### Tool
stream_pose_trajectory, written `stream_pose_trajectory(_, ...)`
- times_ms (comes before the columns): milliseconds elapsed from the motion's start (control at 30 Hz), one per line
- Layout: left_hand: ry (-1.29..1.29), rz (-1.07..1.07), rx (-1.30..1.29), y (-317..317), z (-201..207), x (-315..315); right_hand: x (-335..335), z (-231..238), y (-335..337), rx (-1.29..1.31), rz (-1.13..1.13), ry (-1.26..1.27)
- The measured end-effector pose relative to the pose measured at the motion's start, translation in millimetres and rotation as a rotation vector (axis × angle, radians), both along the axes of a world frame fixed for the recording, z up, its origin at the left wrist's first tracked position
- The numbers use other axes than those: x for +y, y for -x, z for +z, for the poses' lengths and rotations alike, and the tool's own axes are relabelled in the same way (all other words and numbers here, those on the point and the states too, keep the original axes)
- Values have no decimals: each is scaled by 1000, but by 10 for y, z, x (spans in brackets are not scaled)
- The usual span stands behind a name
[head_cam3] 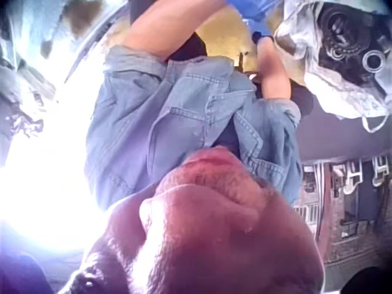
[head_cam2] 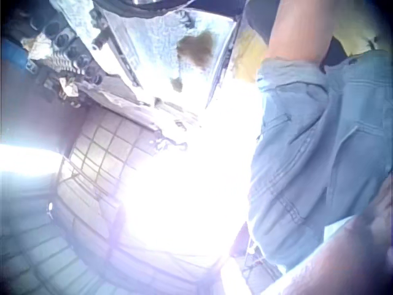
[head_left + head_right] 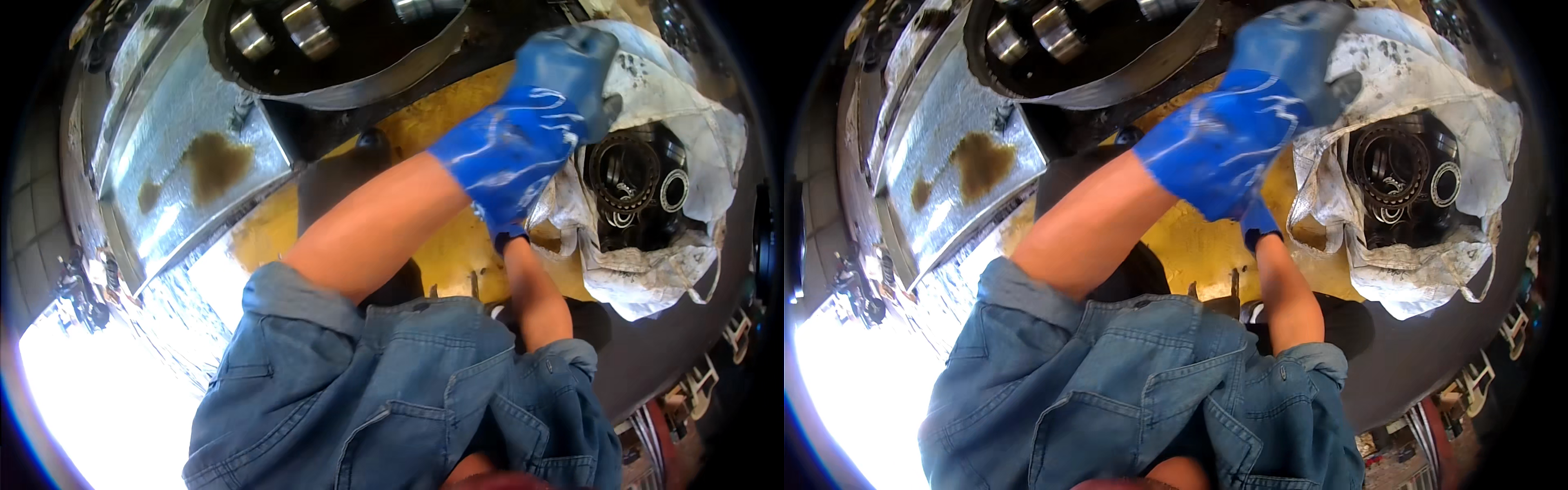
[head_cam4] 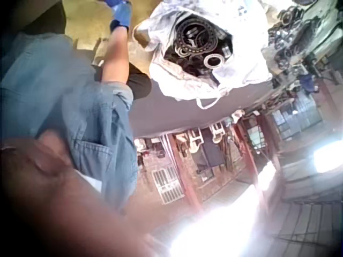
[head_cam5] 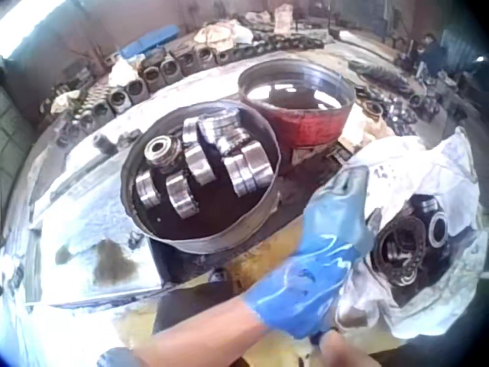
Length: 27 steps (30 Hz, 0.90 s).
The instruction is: The person takes large metal bearings from a sack and places them into a tub of liquid to clean them, then handles the bearings within the tub.
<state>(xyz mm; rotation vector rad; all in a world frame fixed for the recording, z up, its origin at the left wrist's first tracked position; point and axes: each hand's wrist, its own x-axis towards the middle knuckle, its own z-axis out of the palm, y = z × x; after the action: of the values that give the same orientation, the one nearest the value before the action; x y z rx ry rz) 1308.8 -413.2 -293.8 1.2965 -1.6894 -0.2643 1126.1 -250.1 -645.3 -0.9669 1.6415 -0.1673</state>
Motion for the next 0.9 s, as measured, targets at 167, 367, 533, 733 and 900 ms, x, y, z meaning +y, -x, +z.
stream_pose_trajectory(167, -42, -58, 56, 300, 196, 37, -352, 594, 2, -103, -137, 165)
stream_pose_trajectory(367, -38, -32, 41, 149, 117, 53, -158, 1202, 310, -79, -93, 164)
stream_pose_trajectory(533, -124, -81, 16, 177, 171, 69, -242, 1863, 718, 45, -32, 228)
stream_pose_trajectory(733, -195, -193, -28, 102, 328, 203, -403, 2661, 735, 134, 57, 324)
stream_pose_trajectory(900, -148, -142, 16, -5, 341, 217, -614, 3057, 553, 204, 147, 392)
